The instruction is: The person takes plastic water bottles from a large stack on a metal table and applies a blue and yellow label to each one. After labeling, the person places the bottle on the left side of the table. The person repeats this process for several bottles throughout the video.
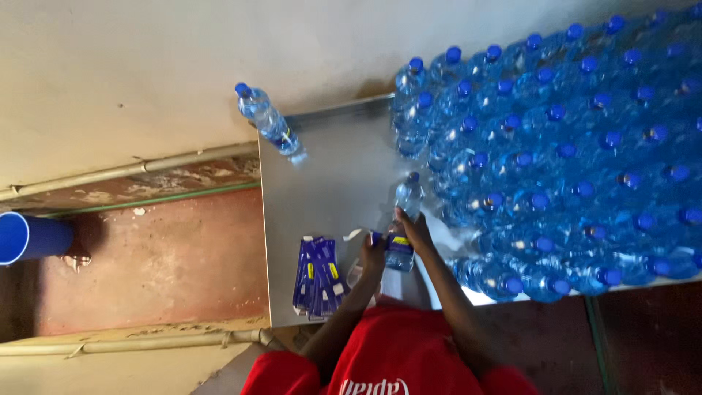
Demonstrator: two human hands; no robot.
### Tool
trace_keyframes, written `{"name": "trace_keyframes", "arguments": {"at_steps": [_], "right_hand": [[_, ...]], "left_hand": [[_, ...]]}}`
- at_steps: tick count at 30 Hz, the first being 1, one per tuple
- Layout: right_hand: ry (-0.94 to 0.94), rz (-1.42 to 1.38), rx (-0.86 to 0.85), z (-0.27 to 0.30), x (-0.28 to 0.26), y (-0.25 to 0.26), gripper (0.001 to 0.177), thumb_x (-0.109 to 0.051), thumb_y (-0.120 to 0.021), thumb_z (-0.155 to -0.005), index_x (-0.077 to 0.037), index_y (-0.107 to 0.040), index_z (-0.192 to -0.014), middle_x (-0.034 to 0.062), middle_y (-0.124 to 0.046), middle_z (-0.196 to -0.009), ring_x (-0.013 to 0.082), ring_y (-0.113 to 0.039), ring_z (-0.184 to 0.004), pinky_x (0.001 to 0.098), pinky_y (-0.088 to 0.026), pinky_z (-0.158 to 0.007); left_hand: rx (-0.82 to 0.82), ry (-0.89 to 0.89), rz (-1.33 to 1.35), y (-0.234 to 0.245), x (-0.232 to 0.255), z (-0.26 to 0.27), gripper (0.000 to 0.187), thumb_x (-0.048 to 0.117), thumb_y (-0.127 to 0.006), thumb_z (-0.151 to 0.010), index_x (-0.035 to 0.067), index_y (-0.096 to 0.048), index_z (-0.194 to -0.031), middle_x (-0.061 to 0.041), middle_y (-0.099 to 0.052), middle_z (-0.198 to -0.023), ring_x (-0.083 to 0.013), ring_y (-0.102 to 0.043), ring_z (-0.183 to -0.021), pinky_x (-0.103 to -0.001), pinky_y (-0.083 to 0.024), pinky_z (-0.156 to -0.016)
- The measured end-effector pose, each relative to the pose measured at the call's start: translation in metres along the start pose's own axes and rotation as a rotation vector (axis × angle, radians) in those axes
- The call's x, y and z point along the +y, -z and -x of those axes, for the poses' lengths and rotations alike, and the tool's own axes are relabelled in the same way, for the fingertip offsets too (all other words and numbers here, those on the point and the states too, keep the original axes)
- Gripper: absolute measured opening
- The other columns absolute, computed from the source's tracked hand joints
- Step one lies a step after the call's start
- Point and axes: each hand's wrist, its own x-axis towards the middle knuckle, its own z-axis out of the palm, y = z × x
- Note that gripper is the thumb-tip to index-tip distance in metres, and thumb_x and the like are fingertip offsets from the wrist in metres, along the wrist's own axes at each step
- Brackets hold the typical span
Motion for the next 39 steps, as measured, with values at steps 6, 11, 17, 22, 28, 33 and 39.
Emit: {"name": "trace_keyframes", "arguments": {"at_steps": [6, 11, 17, 22, 28, 33, 39], "right_hand": [[-0.129, -0.262, -0.021, 0.015, -0.017, -0.025, 0.149, -0.094, -0.085, -0.075, -0.005, -0.024, -0.179, 0.029, -0.023, -0.182, 0.0494, -0.022, -0.167, 0.0663, -0.021, -0.134], [0.028, -0.869, -0.24, 0.015, -0.015, -0.024, 0.075, -0.043, -0.089, -0.094, -0.005, -0.06, -0.153, 0.0271, -0.074, -0.137, 0.0447, -0.077, -0.117, 0.0623, -0.061, -0.097], [0.405, -0.811, -0.277, -0.009, -0.024, -0.011, 0.07, -0.01, -0.087, -0.094, -0.006, -0.056, -0.157, 0.0246, -0.074, -0.138, 0.0378, -0.077, -0.117, 0.0564, -0.065, -0.089], [0.468, -0.796, -0.419, -0.012, -0.03, -0.016, 0.078, -0.013, -0.089, -0.09, -0.007, -0.056, -0.16, 0.0236, -0.075, -0.13, 0.0364, -0.076, -0.111, 0.0572, -0.065, -0.091], [0.704, -0.364, -0.391, -0.02, -0.038, -0.015, 0.087, -0.01, -0.088, -0.091, -0.005, -0.046, -0.167, 0.025, -0.061, -0.158, 0.0414, -0.053, -0.149, 0.0639, -0.037, -0.125], [0.825, -0.205, -0.319, -0.025, -0.092, -0.03, 0.087, -0.01, -0.088, -0.094, -0.002, -0.038, -0.165, 0.0239, -0.058, -0.154, 0.0356, -0.052, -0.148, 0.0647, -0.031, -0.131], [0.734, 0.045, -0.174, -0.011, -0.076, -0.056, 0.089, -0.029, -0.083, -0.099, 0.004, -0.039, -0.169, 0.0377, -0.051, -0.159, 0.0591, -0.052, -0.146, 0.0685, -0.05, -0.116]], "left_hand": [[-0.21, 0.29, 0.879, 0.013, -0.001, -0.006, 0.013, 0.016, -0.075, -0.105, 0.016, -0.064, -0.1, -0.001, -0.062, -0.087, -0.0164, -0.064, -0.078, -0.033, -0.05, -0.081], [-0.373, 0.493, 0.614, 0.035, 0.0, -0.017, 0.036, 0.032, -0.053, -0.117, -0.001, -0.069, -0.122, -0.021, -0.072, -0.116, -0.033, -0.067, -0.11, -0.051, -0.048, -0.105], [-0.282, -0.531, -0.572, 0.068, 0.03, 0.018, 0.072, 0.055, -0.07, -0.106, 0.015, -0.058, -0.164, -0.026, -0.067, -0.143, -0.0473, -0.061, -0.139, -0.053, -0.046, -0.121], [-0.549, -0.351, -0.435, 0.047, 0.059, -0.009, 0.109, 0.069, -0.088, -0.086, 0.015, -0.041, -0.169, -0.022, -0.062, -0.151, -0.0425, -0.062, -0.141, -0.053, -0.051, -0.118], [-0.597, -0.529, -0.897, 0.044, 0.116, -0.041, 0.114, 0.059, -0.092, -0.078, 0.002, -0.041, -0.163, -0.031, -0.06, -0.151, -0.0543, -0.055, -0.144, -0.064, -0.043, -0.123], [-0.272, -0.748, -0.998, 0.022, 0.165, -0.09, 0.108, 0.027, -0.094, -0.07, 0.004, -0.047, -0.164, -0.024, -0.071, -0.127, -0.0489, -0.071, -0.121, -0.063, -0.053, -0.105], [0.096, -0.624, -0.797, 0.011, 0.23, -0.176, 0.099, 0.047, -0.098, -0.08, 0.014, -0.05, -0.161, -0.02, -0.074, -0.135, -0.0434, -0.075, -0.124, -0.058, -0.06, -0.106]]}}
